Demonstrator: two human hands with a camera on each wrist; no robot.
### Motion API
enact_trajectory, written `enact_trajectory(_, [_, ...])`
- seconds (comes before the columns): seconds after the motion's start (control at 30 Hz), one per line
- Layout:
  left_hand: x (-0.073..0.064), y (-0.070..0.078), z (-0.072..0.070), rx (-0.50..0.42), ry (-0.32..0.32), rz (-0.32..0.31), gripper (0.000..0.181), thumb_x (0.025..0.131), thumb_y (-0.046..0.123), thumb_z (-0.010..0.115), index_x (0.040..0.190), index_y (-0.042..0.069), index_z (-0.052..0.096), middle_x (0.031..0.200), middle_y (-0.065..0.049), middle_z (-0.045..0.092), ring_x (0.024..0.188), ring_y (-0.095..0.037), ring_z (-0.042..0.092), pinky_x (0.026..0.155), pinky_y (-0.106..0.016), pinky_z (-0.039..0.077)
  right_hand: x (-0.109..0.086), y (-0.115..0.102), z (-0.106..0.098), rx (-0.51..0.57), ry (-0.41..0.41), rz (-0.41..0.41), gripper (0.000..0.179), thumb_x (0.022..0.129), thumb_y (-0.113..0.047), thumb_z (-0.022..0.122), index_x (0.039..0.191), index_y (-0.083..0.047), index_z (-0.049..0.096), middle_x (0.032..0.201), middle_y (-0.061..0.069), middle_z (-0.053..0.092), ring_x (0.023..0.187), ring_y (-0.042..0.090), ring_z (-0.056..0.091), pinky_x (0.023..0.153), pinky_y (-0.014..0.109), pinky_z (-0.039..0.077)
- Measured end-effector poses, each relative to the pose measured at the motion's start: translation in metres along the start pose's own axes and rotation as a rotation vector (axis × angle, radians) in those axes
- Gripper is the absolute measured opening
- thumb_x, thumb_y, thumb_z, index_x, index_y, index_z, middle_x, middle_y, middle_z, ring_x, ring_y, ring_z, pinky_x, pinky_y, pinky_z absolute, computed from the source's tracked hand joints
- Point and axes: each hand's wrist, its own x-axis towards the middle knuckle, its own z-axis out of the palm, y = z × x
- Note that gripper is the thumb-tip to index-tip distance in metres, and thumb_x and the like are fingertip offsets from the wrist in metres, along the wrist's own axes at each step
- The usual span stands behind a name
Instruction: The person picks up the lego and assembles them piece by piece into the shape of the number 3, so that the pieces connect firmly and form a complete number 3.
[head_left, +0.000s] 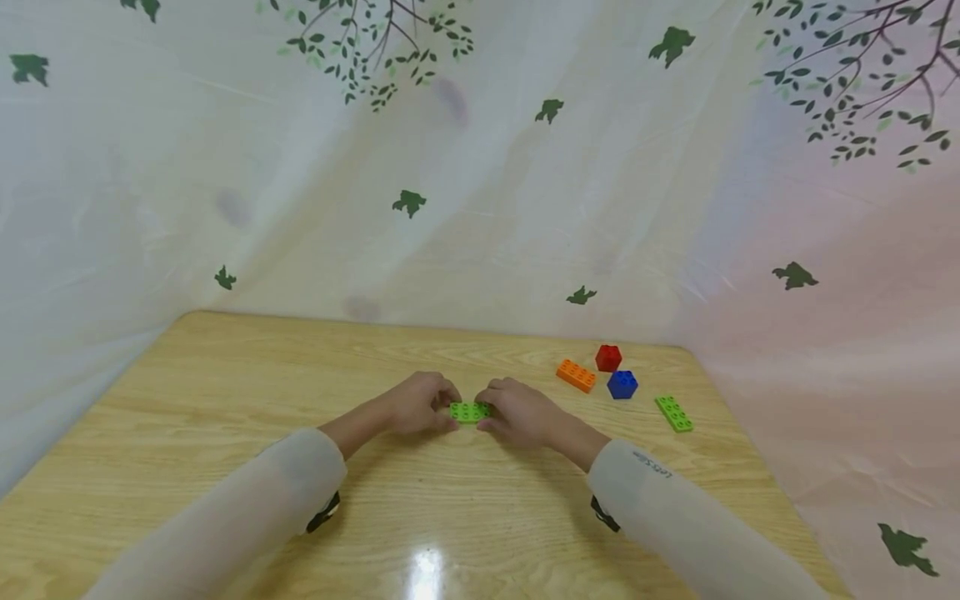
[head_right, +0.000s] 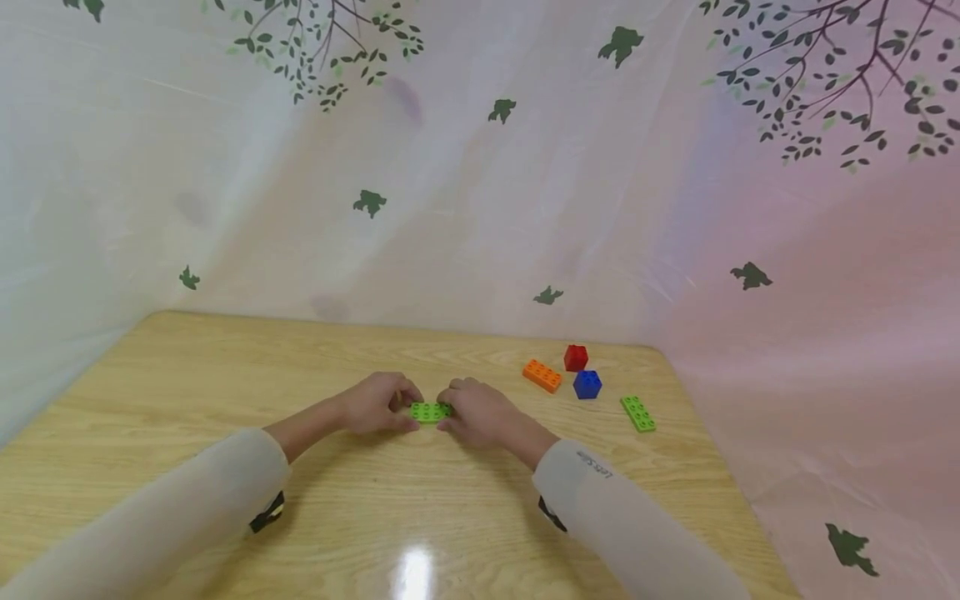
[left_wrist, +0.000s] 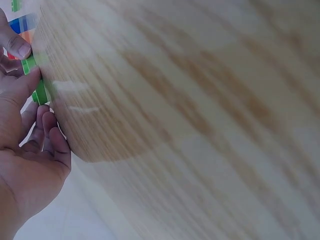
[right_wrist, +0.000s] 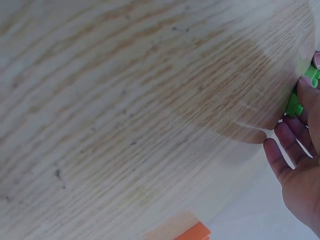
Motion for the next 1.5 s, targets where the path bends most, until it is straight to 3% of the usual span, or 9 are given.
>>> enact_trajectory(0.27, [0.002,-0.001,-0.001,0.019,0.008,-0.028,0.036,0.089,0.024,0.082,0.119,0.007,0.07,0.106,0.0,0.066,0.095,-0.014,0.06,0.087,-0.035,0.051,0.002,0.003,0.001,-0.001,0.01,0.001,0.03,0.099,-0.025,0.07,0.122,-0.005,0.069,0.11,0.004,0.065,0.1,0.02,0.059,0.089,0.036,0.052])
enact_trajectory(1.5, [-0.008,0.007,0.003,-0.11,-0.02,-0.037,0.031,0.083,0.022,0.087,0.108,0.008,0.074,0.094,0.001,0.066,0.084,-0.013,0.057,0.078,-0.031,0.048,-0.017,-0.005,0.0,0.011,-0.021,0.007,0.035,0.098,-0.029,0.072,0.125,-0.006,0.069,0.111,0.002,0.067,0.1,0.017,0.058,0.088,0.035,0.051])
